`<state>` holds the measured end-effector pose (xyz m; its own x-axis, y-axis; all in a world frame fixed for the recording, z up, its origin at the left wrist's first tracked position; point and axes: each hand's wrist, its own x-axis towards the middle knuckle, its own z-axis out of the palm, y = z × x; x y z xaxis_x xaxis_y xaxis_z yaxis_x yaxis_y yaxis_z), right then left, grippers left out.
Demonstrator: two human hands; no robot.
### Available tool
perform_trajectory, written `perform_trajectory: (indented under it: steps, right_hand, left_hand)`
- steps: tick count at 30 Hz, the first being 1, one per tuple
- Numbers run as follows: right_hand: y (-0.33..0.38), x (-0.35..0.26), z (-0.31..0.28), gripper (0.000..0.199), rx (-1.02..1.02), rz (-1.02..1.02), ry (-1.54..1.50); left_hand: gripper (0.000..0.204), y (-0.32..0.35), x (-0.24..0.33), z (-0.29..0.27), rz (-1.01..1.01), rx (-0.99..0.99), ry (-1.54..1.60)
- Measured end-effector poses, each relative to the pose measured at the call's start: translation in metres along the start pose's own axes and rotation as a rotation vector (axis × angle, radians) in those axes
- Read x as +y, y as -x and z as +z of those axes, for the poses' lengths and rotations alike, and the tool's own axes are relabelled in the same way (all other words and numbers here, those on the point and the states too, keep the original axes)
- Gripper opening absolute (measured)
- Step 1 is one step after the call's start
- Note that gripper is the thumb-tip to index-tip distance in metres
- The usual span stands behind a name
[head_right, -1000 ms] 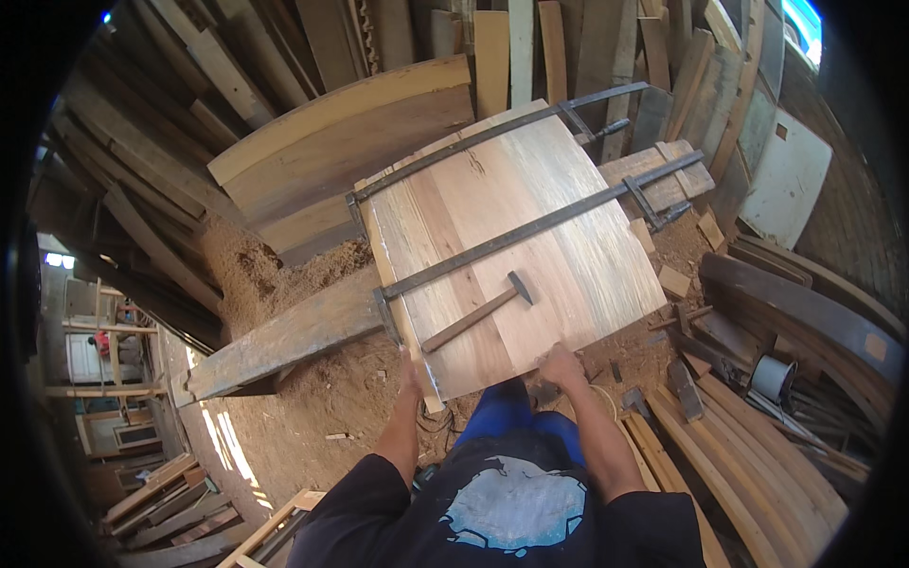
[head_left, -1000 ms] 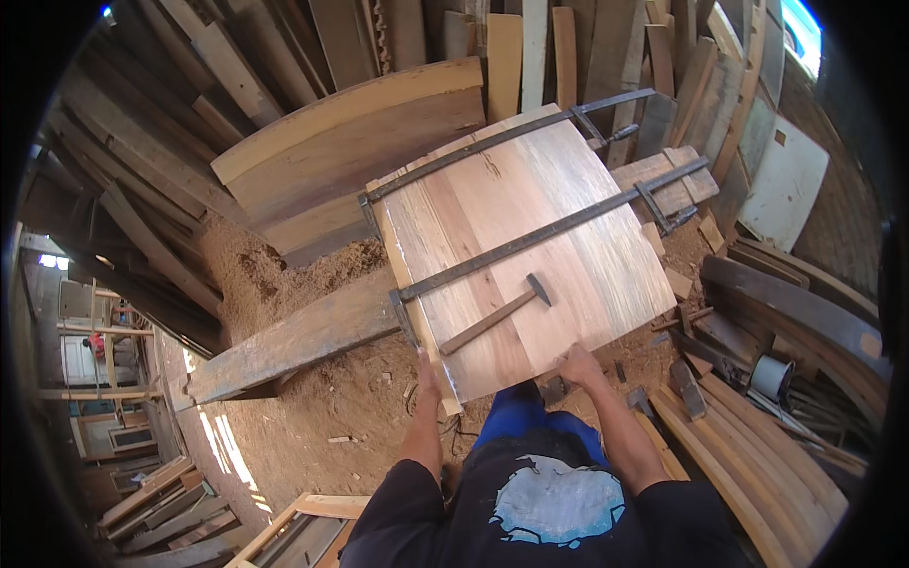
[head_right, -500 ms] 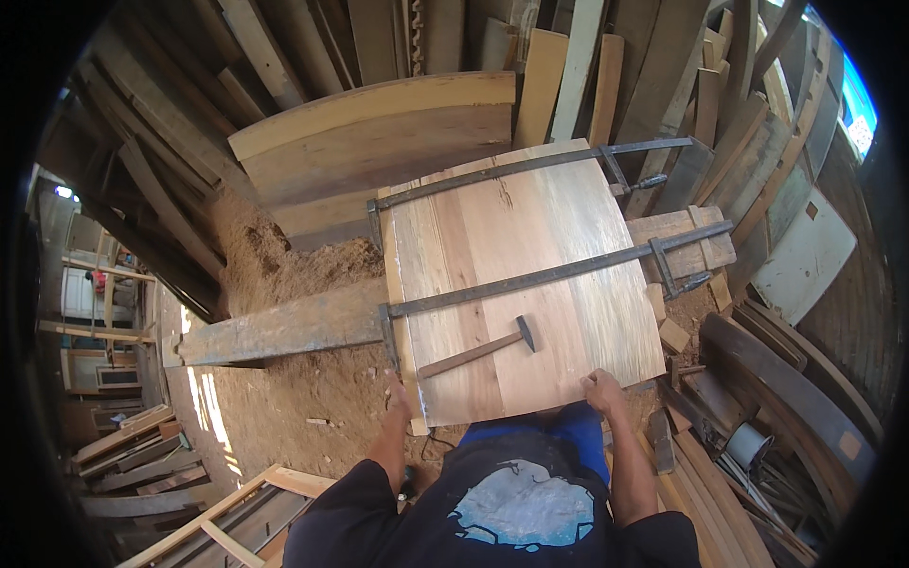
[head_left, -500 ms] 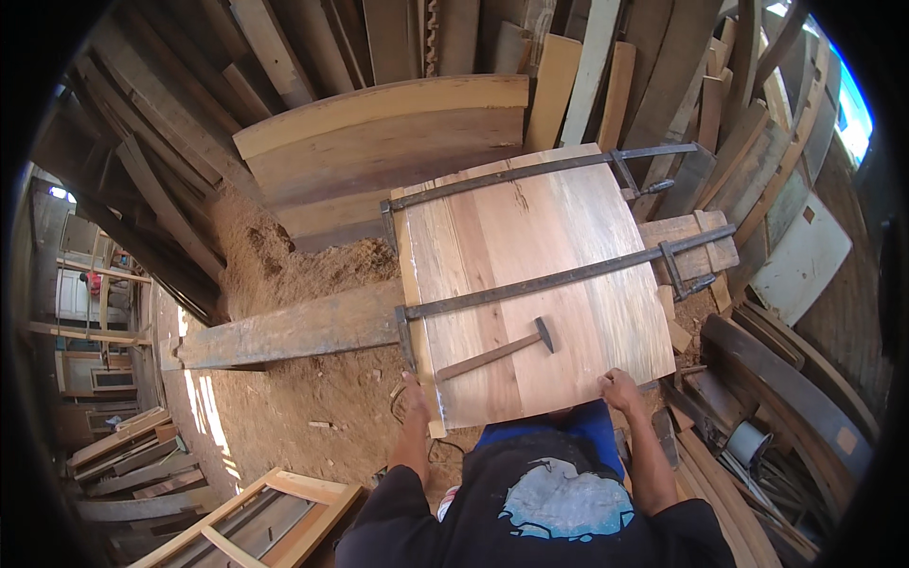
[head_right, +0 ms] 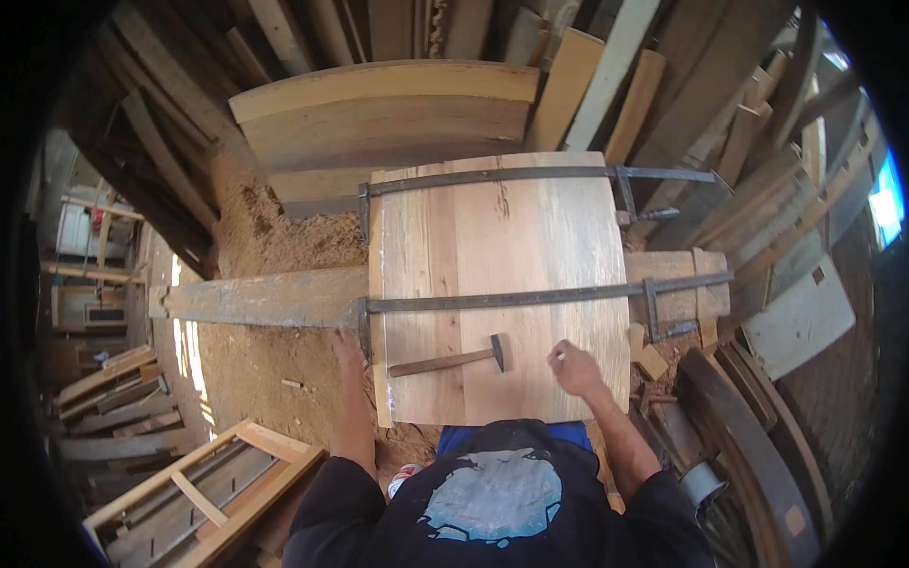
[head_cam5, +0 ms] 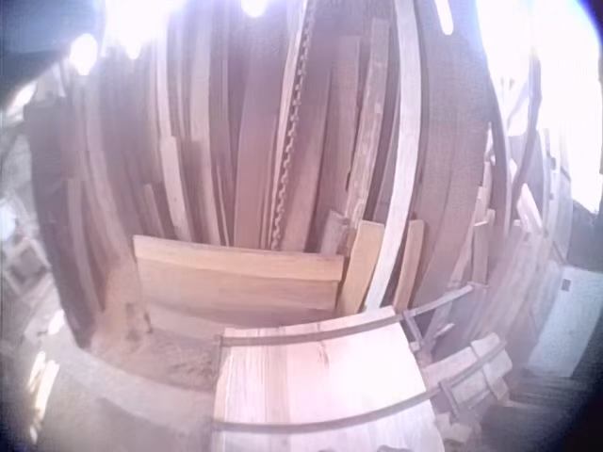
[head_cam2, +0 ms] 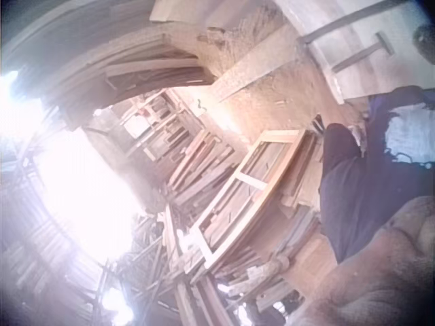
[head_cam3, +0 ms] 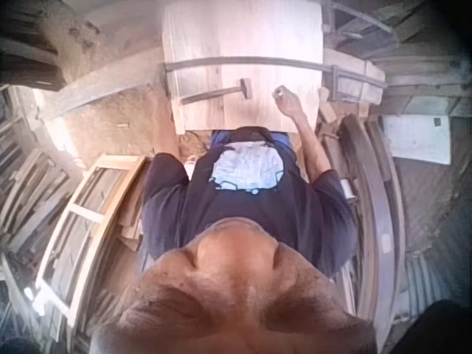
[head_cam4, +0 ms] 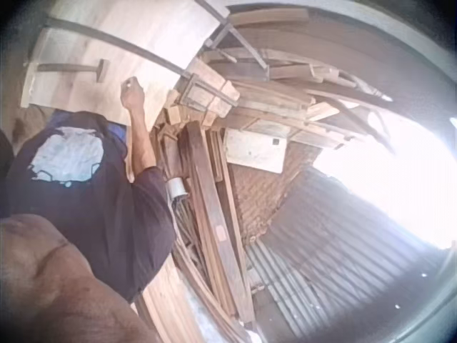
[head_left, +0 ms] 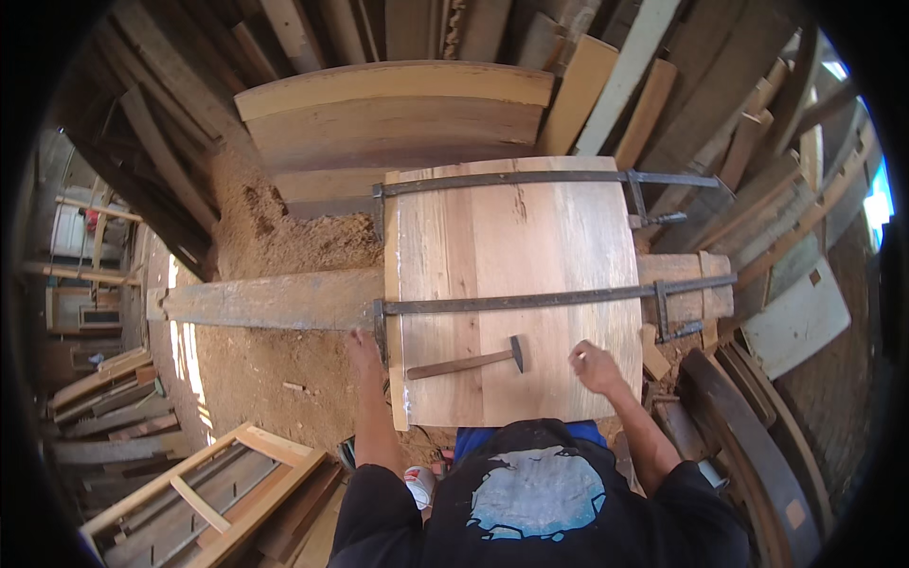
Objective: The person hammers a wood strip between two clamped wood panels and then tightens the clamps by hand.
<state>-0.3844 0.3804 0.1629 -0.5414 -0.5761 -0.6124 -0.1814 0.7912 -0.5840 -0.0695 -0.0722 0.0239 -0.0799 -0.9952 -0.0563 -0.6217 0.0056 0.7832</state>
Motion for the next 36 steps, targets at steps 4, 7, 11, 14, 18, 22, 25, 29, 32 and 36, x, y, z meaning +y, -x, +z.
perform_trajectory:
  steps: [4,7,11,14,18,22,25,29,32,36]
  right_hand:
    - [-0.022,-0.072,0.032,0.060,-0.419,-0.278,-0.041]
    - [-0.056,-0.103,0.067,0.070,-0.603,-0.222,-0.143]
    - [-0.084,-0.070,0.130,0.065,-0.421,-0.293,0.030]
    - [-0.068,-0.114,0.129,0.050,-0.334,-0.253,0.018]
    - [-0.063,-0.093,0.110,0.035,-0.291,0.099,0.159]
    - [-0.049,-0.080,0.126,0.026,-0.132,0.035,-0.005]
    - [-0.060,-0.091,0.132,0.025,-0.124,0.022,0.145]
    - [-0.056,-0.110,0.125,0.017,-0.007,-0.082,0.154]
    - [-0.073,-0.157,0.094,0.020,0.032,-0.268,-0.139]
    - [-0.128,-0.262,0.040,0.044,0.193,-0.441,-0.495]
  left_hand:
    - [0.035,-0.021,0.099,0.075,0.136,-0.131,-0.015]
    - [0.035,-0.036,0.132,0.121,0.125,-0.212,-0.092]
    - [0.039,-0.090,0.118,0.158,0.066,-0.400,-0.246]
    - [0.037,-0.152,0.081,0.139,0.081,-0.327,-0.324]
    - [0.031,-0.122,0.140,0.206,-0.087,-0.654,0.068]
    - [0.017,-0.131,0.135,0.182,-0.173,-0.720,0.301]
    - [0.020,-0.132,0.117,0.186,-0.219,-0.738,0.464]
    - [0.048,-0.138,0.095,0.197,-0.355,-0.802,0.677]
    - [0.068,-0.154,0.069,0.206,-0.409,-0.666,0.854]
    - [0.097,-0.169,0.103,0.202,-0.492,-0.684,0.629]
